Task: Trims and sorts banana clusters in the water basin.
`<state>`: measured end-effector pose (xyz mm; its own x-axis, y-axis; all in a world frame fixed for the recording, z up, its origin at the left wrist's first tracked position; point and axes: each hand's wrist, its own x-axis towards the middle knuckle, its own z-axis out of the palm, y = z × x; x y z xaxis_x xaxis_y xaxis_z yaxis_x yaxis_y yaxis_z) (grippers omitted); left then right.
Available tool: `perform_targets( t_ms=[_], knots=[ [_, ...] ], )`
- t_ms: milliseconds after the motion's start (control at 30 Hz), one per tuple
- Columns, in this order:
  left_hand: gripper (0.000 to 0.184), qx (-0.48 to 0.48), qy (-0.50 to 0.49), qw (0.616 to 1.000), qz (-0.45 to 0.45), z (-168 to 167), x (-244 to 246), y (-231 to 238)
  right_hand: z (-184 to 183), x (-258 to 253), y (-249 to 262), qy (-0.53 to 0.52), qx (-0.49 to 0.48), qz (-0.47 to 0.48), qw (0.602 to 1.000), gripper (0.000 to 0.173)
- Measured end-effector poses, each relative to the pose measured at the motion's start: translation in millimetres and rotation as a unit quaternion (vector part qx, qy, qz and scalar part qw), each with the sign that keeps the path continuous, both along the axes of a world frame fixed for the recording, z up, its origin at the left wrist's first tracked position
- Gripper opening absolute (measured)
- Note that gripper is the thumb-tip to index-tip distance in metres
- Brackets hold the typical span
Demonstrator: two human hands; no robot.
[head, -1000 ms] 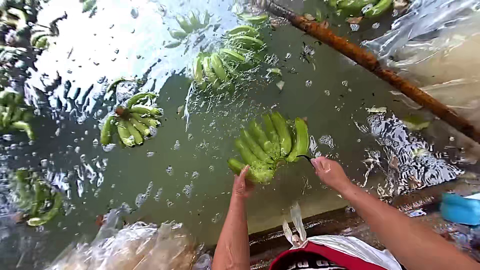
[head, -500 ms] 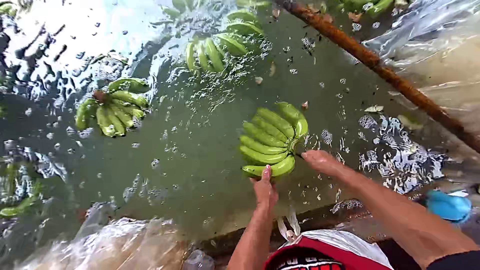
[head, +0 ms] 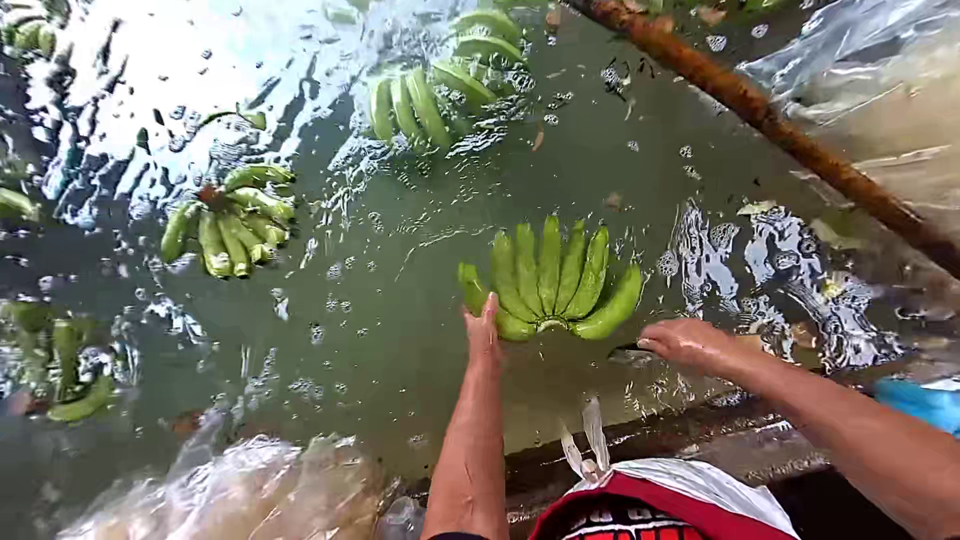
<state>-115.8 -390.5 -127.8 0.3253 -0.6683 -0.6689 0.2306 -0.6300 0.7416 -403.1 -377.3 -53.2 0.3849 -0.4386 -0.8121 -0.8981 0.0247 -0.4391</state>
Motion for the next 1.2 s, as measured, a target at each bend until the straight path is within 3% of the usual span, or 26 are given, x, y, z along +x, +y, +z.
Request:
perform_targets(
  t_ms=[133, 300, 500, 667, 733, 900, 1000, 1133, 1200],
  knots=[
    [0.061, 0.015, 0.034, 0.999, 0.019, 2.6, -0.2, -1.6, 15.2, 30.6, -16.4, -0.075, 0.027, -0.011, 0.997, 0.037],
    [0.047, 0.137, 0.109, 0.984, 0.041, 16.8, -3.7, 16.6, 17.0, 29.5, 1.1, -0.028, 0.065, -0.008, 0.997, 0.034],
    [0.060, 0.179, 0.158, 0.969, 0.070, 30.8, -40.9, 48.6, 2.9, 17.0, 26.6, 0.020, -0.007, -0.255, 0.967, 0.041],
    [0.057, 0.176, 0.187, 0.962, 0.096, 40.7, -76.7, 62.3, -19.7, 41.7, 32.3, -0.028, 0.049, -0.478, 0.876, 0.038],
    [0.062, 0.157, 0.182, 0.964, 0.110, 42.8, -90.1, 66.0, -25.6, 51.4, 32.8, -0.036, 0.048, -0.520, 0.852, 0.037],
    [0.077, 0.131, 0.163, 0.969, 0.130, 43.4, -112.7, 69.5, -30.5, 54.3, 5.0, 0.080, -0.045, -0.392, 0.915, 0.045],
    [0.090, 0.107, 0.144, 0.976, 0.120, 33.7, -122.1, 68.3, -31.6, 52.9, -11.1, 0.132, -0.003, -0.336, 0.933, 0.044],
    [0.096, 0.063, 0.101, 0.990, 0.072, 10.9, -117.1, 59.6, 6.3, 41.8, 9.6, 0.031, 0.056, -0.325, 0.943, 0.035],
    [0.102, 0.040, 0.079, 0.995, 0.033, 3.2, -106.8, 55.1, 19.0, 29.7, 25.6, 0.001, 0.051, -0.386, 0.921, 0.030]
  ],
)
